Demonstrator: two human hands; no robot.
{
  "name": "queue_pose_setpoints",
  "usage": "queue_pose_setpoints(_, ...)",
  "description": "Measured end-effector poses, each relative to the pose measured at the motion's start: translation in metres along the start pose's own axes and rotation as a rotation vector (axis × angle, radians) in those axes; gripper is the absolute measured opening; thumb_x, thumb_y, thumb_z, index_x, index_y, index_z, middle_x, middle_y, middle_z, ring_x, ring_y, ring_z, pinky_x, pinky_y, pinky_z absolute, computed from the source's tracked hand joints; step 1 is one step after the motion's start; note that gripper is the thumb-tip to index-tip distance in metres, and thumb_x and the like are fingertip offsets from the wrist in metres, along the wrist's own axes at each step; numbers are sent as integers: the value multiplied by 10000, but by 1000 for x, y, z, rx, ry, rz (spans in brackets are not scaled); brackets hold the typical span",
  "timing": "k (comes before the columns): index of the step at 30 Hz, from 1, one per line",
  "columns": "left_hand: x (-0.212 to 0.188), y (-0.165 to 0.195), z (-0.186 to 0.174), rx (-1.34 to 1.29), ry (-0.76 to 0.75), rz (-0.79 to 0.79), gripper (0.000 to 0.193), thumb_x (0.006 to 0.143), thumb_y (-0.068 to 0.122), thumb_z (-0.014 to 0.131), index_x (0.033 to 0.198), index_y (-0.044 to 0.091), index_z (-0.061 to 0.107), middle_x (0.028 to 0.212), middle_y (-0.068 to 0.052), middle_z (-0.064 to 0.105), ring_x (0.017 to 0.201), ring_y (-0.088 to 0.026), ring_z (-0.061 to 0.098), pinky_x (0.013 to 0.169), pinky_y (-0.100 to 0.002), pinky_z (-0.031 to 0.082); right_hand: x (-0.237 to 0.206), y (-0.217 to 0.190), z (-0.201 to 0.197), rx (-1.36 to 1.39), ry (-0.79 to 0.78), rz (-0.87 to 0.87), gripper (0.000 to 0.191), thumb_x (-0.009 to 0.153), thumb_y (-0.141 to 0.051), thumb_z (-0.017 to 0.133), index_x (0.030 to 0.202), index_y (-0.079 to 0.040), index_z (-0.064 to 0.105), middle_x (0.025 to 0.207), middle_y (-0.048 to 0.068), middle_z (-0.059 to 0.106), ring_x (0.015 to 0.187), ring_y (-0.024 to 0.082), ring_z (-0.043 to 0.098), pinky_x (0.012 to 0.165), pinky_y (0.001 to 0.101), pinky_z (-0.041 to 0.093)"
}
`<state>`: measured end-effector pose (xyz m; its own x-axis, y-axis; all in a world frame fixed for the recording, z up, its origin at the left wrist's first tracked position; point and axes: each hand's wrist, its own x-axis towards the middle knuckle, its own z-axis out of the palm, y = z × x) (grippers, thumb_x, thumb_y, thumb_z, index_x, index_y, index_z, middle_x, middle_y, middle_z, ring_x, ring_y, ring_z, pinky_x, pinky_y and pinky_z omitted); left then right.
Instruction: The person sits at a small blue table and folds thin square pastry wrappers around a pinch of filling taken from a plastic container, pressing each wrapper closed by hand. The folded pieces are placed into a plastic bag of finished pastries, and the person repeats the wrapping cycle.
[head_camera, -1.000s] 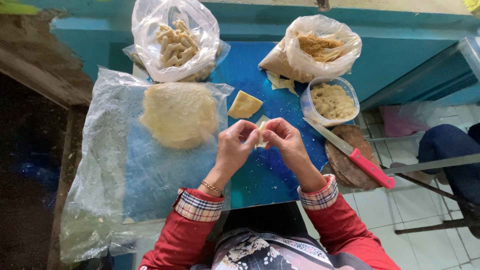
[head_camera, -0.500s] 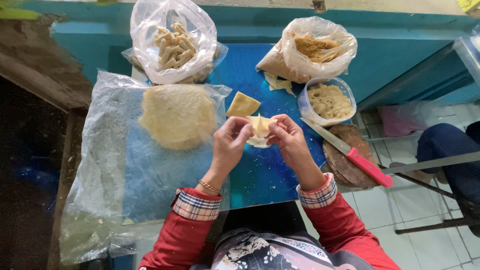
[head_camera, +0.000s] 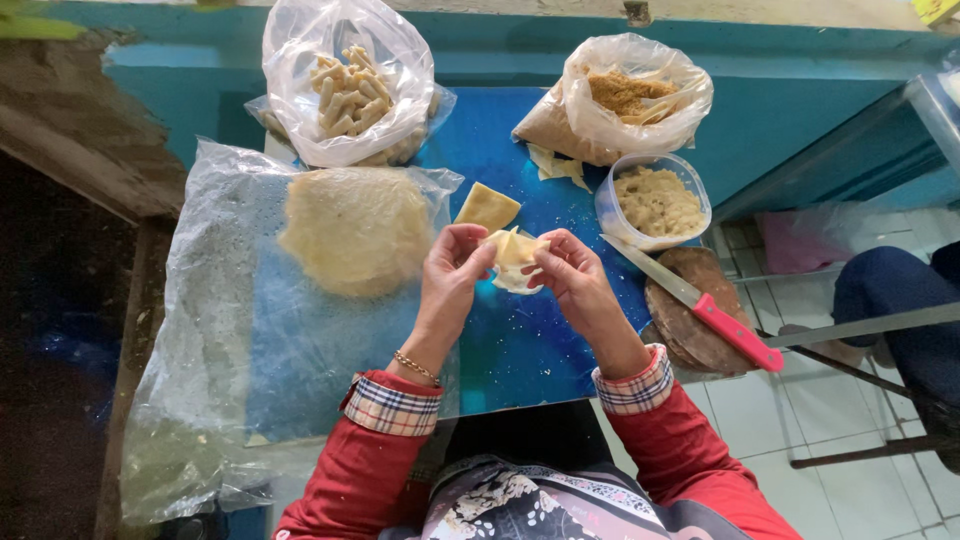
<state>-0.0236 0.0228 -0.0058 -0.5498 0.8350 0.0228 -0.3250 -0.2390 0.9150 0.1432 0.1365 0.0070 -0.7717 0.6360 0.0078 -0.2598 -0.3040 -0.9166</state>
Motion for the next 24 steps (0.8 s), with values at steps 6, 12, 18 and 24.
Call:
queue_pose_setpoints(6, -1, 6, 2, 71, -191, -49, 509, 864, 97, 742, 1336, 67, 552, 922, 12, 661, 831, -66, 620, 728, -225, 512, -1, 1, 0, -105, -54, -77, 144, 1015, -100, 624, 1147, -42, 635, 1064, 65, 694, 967, 140, 668, 844, 308, 549)
queue_pose_setpoints(12, -4, 15, 3, 182, -184, 12, 412, 873, 123, 769, 1239, 44, 597, 1008, -5, 658, 941, -84, 658, 761, -254, 558, -5, -2, 2, -133, -82, -121, 189, 967, -74, 614, 1140, -7, 647, 1144, 86, 696, 1049, 130, 653, 953, 276, 521)
queue_pose_setpoints(18, -13, 20, 16, 447, -21, 313, 267, 875, 105, 782, 1112, 55, 669, 1014, -44, 731, 905, -94, 712, 756, -253, 585, -6, 0, 11, -361, -36, -211, 233, 938, -127, 720, 1126, -55, 602, 1120, 30, 643, 1035, 76, 628, 874, 243, 522)
queue_pose_setpoints(24, -10, 16, 10, 373, -6, 293, 146, 903, 80, 794, 1015, 40, 710, 932, -18, 724, 817, -82, 676, 722, -233, 551, -1, 5, 3, -437, 129, -66, 185, 949, -123, 761, 1071, -46, 644, 942, 47, 679, 812, 95, 606, 691, 252, 500)
